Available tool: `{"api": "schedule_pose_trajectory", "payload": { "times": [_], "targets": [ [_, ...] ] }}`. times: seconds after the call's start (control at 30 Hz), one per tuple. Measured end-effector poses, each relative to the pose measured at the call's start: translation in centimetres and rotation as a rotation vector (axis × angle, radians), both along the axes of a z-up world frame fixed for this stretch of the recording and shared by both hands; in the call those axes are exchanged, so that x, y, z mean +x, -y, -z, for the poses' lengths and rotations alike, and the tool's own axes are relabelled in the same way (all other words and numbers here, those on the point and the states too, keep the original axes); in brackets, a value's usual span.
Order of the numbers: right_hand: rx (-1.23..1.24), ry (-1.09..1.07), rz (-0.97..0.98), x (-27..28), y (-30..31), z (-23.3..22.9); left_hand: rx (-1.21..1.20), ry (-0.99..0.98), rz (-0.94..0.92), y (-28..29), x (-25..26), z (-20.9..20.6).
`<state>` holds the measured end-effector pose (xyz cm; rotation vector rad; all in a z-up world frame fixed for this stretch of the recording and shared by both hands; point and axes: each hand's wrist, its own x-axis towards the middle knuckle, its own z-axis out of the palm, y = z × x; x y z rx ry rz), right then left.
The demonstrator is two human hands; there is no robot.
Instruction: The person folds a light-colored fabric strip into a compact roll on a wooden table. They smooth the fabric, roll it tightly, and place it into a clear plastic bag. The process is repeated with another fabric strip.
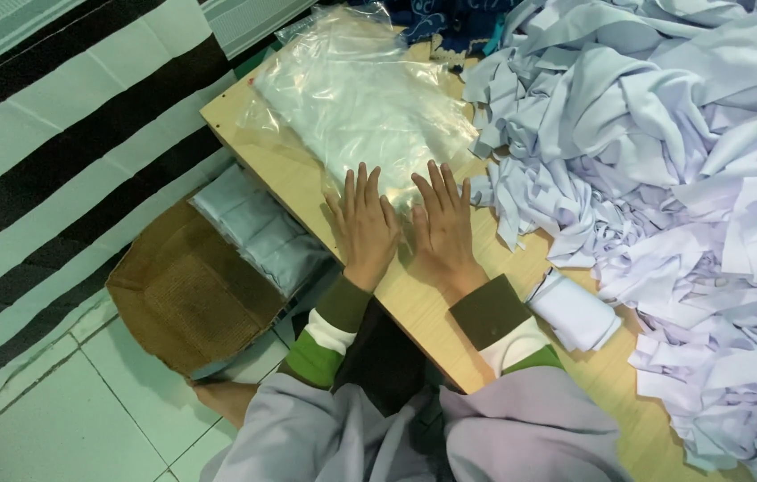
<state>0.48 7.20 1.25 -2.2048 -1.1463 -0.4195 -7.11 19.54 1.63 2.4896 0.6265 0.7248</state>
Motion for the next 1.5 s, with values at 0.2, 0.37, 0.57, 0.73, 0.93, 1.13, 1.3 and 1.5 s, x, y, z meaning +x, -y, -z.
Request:
{"api": "schedule_pose_trajectory", "payload": {
  "times": [0.2, 0.37, 0.57, 0.73, 0.93, 1.13, 1.3, 1.5],
  "targets": [
    [-0.186, -0.046, 0.025, 1.4, -0.4, 1.2, 0.096, -0.162, -0.040, 0.1, -0.2, -0.8],
    [-0.255, -0.079, 0.048, 0.1, -0.2, -0.6, 0.070, 0.001, -0.010, 0.1, 0.0, 2.3],
    [-0.100, -0.010, 0.129, 0.1, 0.5, 0.3, 0.066, 0.176, 0.109, 0.7, -0.7, 0.4],
    [-0.004, 0.150, 0.209, 0.8, 1.4, 2.1, 0.055, 0.371, 0.295, 1.0, -1.0, 0.7],
    [0.376, 0.033, 0.088, -0.5, 1.6, -0.2, 0.023, 0.564, 0.478, 1.0, -1.3, 1.0],
    [0.537, -0.409, 0.067, -1.3, 2.9, -0.4, 0.000, 0.612, 0.619, 1.3, -1.8, 1.2],
    [0.645, -0.684, 0.142, -0.8, 3.7, 0.1, -0.082, 0.563, 0.728, 1.2, -1.9, 0.9],
    [0.719, -0.773, 0.207, -2.4, 5.8, -0.2, -0.159, 0.385, 0.674, 0.5, -1.9, 0.0]
  ]
}}
